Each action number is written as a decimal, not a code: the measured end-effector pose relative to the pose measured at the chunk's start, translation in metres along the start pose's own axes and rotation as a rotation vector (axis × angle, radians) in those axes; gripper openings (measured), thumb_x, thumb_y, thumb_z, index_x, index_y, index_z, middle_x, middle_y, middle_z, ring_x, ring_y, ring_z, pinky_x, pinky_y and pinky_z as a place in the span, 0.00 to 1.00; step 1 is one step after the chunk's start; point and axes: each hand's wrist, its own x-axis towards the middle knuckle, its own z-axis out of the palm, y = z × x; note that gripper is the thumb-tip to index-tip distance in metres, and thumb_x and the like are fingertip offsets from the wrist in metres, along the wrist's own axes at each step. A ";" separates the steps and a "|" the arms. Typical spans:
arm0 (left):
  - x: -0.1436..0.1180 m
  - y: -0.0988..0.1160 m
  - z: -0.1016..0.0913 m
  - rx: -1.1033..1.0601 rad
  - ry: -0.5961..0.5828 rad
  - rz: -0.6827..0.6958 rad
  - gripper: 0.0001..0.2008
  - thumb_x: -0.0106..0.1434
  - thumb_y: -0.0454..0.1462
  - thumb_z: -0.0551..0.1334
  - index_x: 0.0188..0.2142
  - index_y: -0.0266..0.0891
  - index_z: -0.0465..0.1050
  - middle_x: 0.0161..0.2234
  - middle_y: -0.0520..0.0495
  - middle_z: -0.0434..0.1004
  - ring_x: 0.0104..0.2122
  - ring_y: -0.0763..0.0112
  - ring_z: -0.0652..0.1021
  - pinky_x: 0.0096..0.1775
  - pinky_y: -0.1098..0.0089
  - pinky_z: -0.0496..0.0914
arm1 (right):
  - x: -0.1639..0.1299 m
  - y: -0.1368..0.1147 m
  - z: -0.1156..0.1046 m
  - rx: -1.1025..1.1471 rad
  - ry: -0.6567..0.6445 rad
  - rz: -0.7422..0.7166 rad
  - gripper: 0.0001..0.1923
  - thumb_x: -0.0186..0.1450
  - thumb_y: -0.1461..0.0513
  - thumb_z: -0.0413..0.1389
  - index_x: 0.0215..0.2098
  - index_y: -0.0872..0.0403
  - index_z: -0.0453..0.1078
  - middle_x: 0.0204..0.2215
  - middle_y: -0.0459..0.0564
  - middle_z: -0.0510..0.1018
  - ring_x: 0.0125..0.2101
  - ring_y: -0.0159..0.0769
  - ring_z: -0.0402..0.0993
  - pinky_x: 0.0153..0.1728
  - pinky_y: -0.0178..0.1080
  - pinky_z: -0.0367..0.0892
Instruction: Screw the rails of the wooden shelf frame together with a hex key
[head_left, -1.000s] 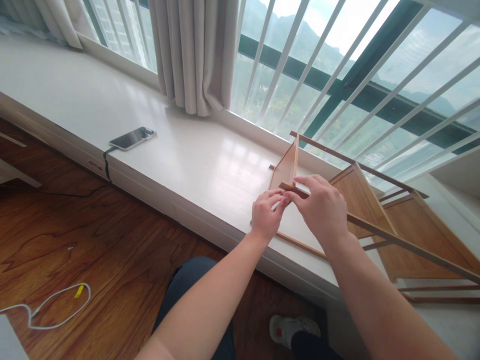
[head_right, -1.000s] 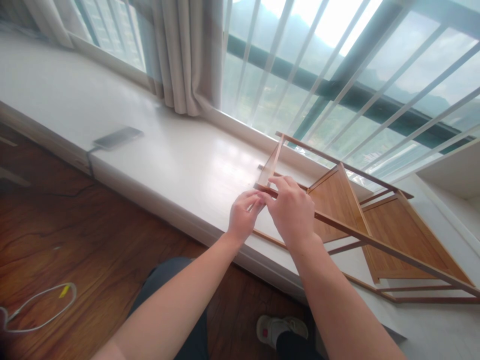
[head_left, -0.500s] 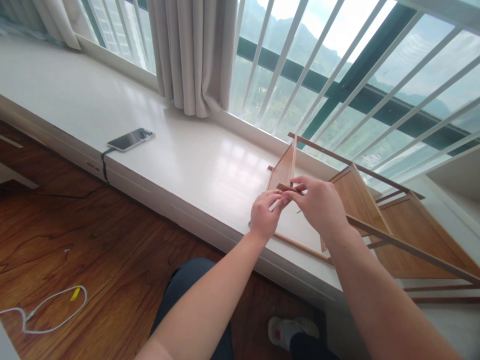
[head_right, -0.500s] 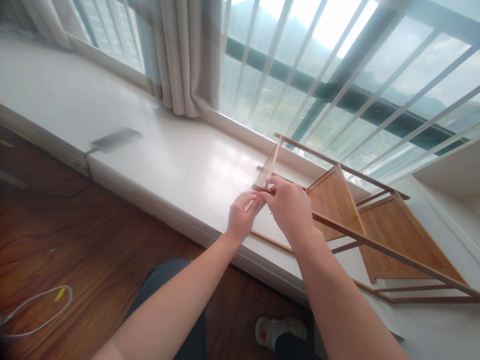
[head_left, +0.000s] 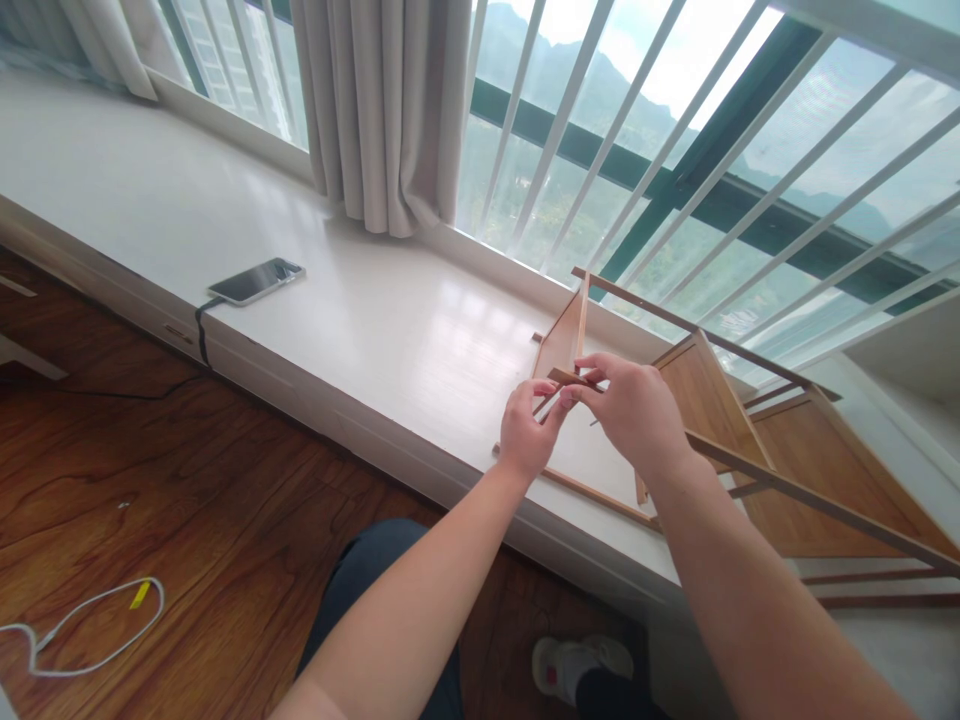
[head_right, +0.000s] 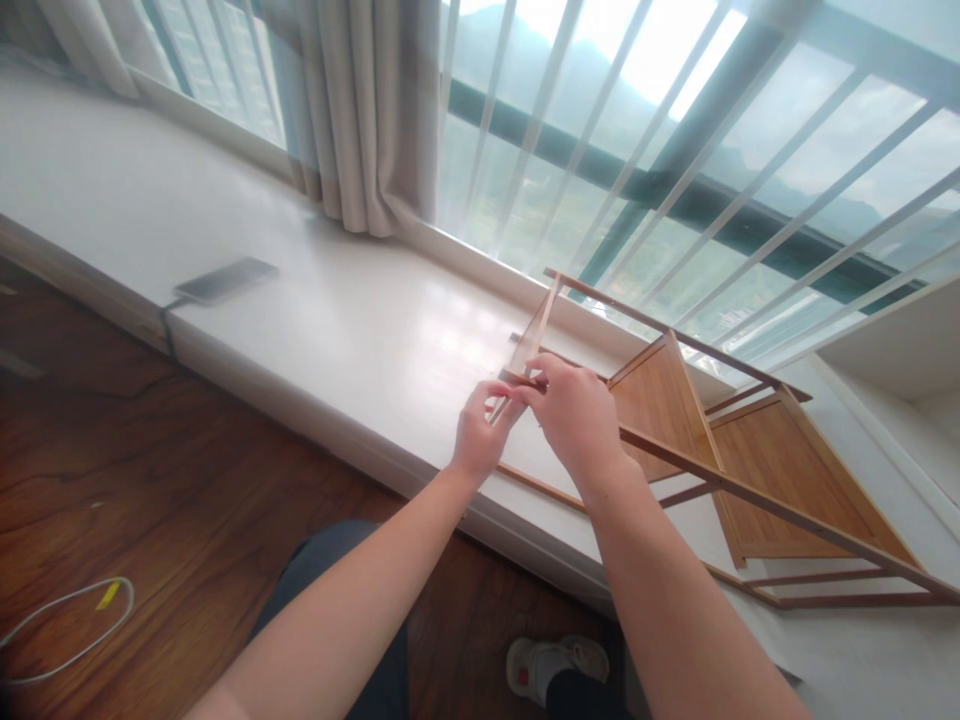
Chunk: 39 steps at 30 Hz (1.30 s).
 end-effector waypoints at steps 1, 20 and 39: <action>0.000 0.000 0.001 -0.002 0.004 -0.003 0.16 0.67 0.51 0.63 0.43 0.43 0.71 0.44 0.45 0.80 0.46 0.62 0.79 0.47 0.60 0.72 | -0.001 0.000 0.000 -0.015 0.007 -0.004 0.14 0.63 0.56 0.63 0.47 0.47 0.79 0.34 0.46 0.85 0.29 0.40 0.78 0.31 0.40 0.64; 0.008 -0.013 0.004 0.037 -0.023 0.061 0.20 0.67 0.54 0.61 0.46 0.42 0.72 0.44 0.43 0.78 0.46 0.60 0.78 0.47 0.59 0.72 | 0.000 0.001 -0.003 0.004 -0.011 -0.023 0.11 0.62 0.58 0.64 0.44 0.46 0.79 0.34 0.45 0.84 0.28 0.39 0.77 0.31 0.40 0.64; 0.006 -0.011 0.006 0.051 -0.014 0.072 0.19 0.68 0.53 0.60 0.45 0.41 0.71 0.43 0.44 0.76 0.45 0.60 0.77 0.47 0.59 0.72 | -0.004 0.005 0.002 -0.061 0.064 -0.104 0.10 0.64 0.55 0.64 0.43 0.46 0.80 0.36 0.48 0.86 0.34 0.44 0.80 0.34 0.39 0.64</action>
